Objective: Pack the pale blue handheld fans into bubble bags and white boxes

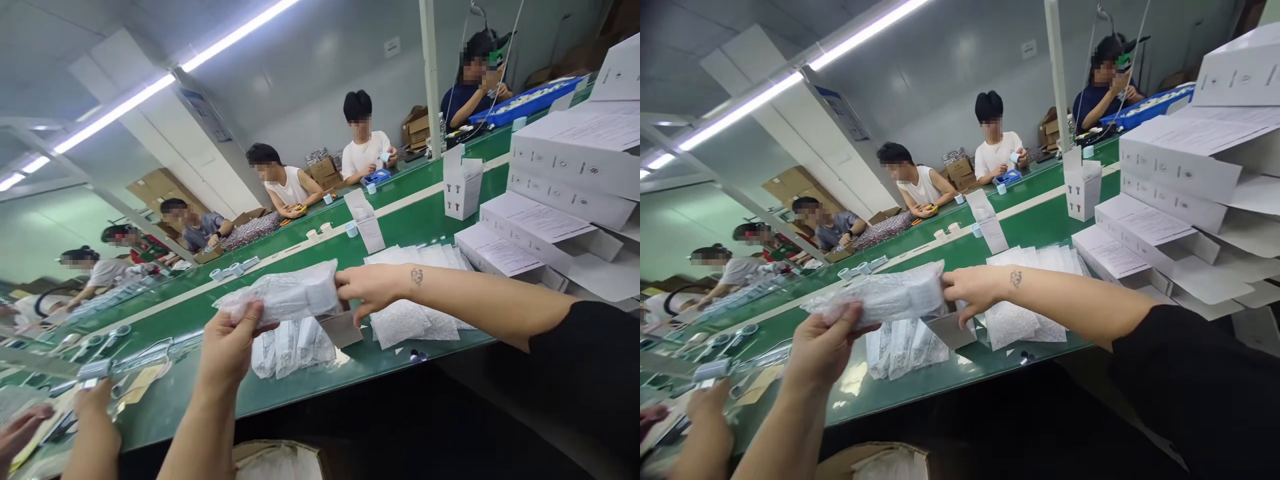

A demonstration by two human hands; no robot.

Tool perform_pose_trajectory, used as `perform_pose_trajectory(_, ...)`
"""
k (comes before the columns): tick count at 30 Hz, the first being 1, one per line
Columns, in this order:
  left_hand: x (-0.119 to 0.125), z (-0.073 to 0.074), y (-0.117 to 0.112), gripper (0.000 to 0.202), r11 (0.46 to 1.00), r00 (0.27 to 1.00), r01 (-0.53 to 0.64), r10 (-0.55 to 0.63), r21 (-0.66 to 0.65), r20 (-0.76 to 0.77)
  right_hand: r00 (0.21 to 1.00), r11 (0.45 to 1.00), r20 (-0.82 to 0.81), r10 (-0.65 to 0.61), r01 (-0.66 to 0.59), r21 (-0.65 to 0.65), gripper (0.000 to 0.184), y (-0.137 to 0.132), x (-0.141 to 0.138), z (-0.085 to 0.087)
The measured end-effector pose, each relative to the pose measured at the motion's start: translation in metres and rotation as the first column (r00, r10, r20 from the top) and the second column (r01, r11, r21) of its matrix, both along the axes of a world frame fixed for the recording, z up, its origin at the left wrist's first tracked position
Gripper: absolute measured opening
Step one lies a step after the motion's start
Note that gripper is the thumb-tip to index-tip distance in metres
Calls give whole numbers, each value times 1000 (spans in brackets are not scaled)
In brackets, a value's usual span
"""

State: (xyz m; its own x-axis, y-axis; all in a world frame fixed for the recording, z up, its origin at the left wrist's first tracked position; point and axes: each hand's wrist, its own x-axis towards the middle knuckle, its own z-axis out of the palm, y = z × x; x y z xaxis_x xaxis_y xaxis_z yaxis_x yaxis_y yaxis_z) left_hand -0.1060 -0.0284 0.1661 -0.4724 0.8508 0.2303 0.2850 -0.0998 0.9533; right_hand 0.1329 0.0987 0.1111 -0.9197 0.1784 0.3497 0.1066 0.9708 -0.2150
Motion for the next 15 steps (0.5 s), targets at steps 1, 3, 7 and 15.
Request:
perform_pose_trajectory(1, -1, 4, -3, 34, 999, 986, 15, -22, -47, -164, 998, 999, -45, 34, -35, -14, 35, 3, -2, -10)
perform_pose_trajectory(3, 3, 20, -4, 18, 991, 850, 22, -88, -132, -520, 988, 995, -141, 64, -75, -71, 37, 5, -7, -27)
perform_pose_trajectory(7, 40, 49, 26, 24, 956, 350, 2, -276, -293, -895, 941, 949, -325, -92, -17, -316, 39, 2, -17, -50)
perform_pose_trajectory(15, 71, 6, 49, 34, 862, 27, 217, -475, -459, -880, 908, 867, -390, -152, -68, -495, 54, 1, -5, -60)
